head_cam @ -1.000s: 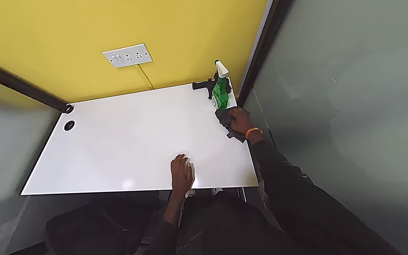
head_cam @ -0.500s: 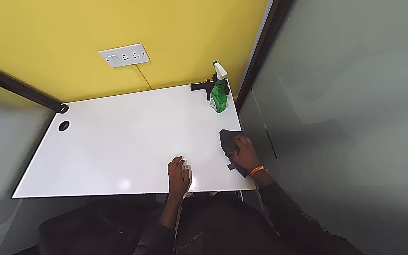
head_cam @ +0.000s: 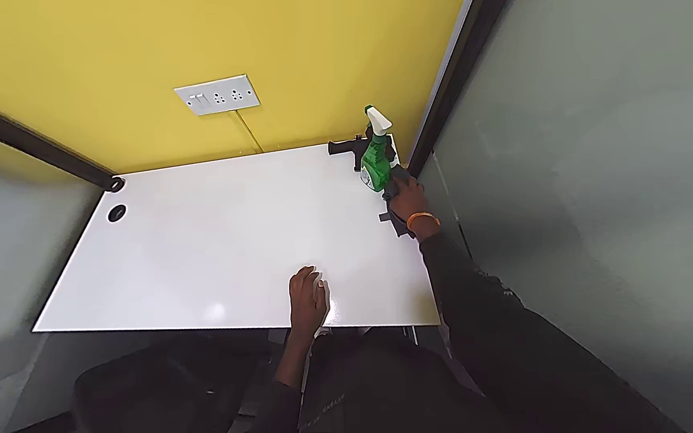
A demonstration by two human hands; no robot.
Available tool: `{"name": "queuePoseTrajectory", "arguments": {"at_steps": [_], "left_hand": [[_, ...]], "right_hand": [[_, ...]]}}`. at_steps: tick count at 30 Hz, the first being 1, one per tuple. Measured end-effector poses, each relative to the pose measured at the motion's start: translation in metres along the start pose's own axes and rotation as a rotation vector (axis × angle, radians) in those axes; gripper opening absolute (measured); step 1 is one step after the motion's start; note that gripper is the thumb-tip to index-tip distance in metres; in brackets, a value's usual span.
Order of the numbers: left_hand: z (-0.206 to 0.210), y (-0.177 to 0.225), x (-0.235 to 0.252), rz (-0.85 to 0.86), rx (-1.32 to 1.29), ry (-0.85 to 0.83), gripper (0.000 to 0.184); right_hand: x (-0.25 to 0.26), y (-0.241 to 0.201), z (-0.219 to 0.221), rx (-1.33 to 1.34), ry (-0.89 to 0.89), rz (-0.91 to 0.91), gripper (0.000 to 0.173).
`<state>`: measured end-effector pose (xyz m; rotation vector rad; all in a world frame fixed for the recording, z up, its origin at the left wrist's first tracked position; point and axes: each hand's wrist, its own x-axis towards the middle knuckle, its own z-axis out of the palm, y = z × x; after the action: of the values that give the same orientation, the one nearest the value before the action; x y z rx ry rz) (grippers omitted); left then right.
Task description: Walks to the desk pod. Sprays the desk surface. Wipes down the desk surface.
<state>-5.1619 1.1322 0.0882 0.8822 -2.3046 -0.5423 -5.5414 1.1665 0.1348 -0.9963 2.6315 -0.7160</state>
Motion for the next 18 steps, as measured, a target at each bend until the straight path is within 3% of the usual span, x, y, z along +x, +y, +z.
{"name": "queuePoseTrajectory", "arguments": {"at_steps": [9, 15, 18], "left_hand": [[0.001, -0.002, -0.003, -0.004, 0.011, 0.022, 0.035], [0.001, -0.001, 0.000, -0.020, 0.006, -0.015, 0.035], [0.001, -0.002, 0.000, -0.013, 0.008, -0.040, 0.035]], "right_hand": [[-0.011, -0.004, -0.005, -0.070, -0.078, 0.063, 0.063], [-0.085, -0.002, -0.001, -0.228, -0.091, 0.020, 0.058], [-0.097, -0.005, 0.005, -0.285, -0.096, -0.031, 0.061]]}}
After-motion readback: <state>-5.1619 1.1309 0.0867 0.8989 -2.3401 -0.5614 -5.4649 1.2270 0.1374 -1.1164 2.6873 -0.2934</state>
